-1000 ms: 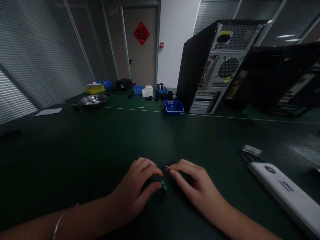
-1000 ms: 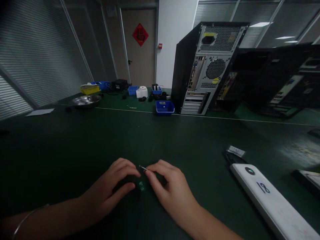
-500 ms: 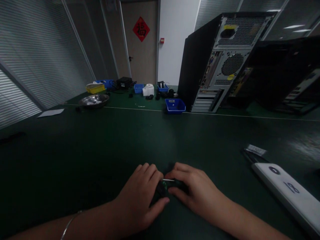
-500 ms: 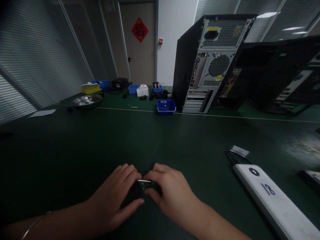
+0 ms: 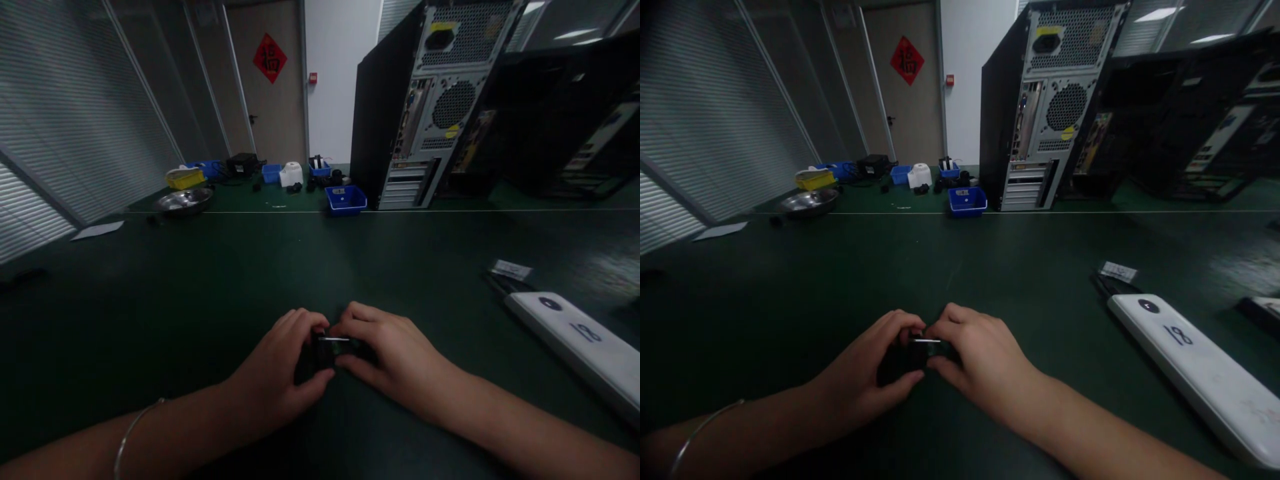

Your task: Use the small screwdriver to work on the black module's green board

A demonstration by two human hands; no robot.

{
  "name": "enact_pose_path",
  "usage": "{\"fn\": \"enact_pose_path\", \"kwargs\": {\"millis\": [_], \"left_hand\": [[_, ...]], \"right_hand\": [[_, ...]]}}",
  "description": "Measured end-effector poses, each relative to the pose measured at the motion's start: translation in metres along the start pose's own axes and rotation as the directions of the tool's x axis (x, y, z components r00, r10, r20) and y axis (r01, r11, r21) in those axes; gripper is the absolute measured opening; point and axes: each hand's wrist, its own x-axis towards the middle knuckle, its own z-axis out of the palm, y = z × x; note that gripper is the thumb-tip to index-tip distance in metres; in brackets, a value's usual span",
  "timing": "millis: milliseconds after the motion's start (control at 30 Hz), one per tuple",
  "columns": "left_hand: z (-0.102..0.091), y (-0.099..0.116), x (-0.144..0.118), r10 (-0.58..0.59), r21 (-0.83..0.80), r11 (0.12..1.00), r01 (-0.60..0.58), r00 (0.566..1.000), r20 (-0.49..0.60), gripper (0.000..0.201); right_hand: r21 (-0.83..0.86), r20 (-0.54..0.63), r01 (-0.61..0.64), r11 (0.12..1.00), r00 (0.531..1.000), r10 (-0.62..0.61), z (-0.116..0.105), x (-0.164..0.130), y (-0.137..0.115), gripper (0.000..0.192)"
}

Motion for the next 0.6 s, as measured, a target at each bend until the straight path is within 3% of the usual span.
{"fn": "enact_pose_path", "kwargs": {"millis": [400,600], "left_hand": [[-0.0024,0.0009,0.0005,-0.033,-0.054,0.998,0.033,0.999,0.0,0.038],[-0.0037,0.0012,-0.0001,-0.04,-0.093,0.995,0.038,0.999,-0.017,0.036]], "right_hand": [[0.079,0.013,-0.042,0.996,0.999,0.041,0.0034,-0.0014,0.0024,0.027],[0.129,-0.041,-0.046,0.991,0.998,0.052,0.0047,-0.0018,0.002,0.025]]}}
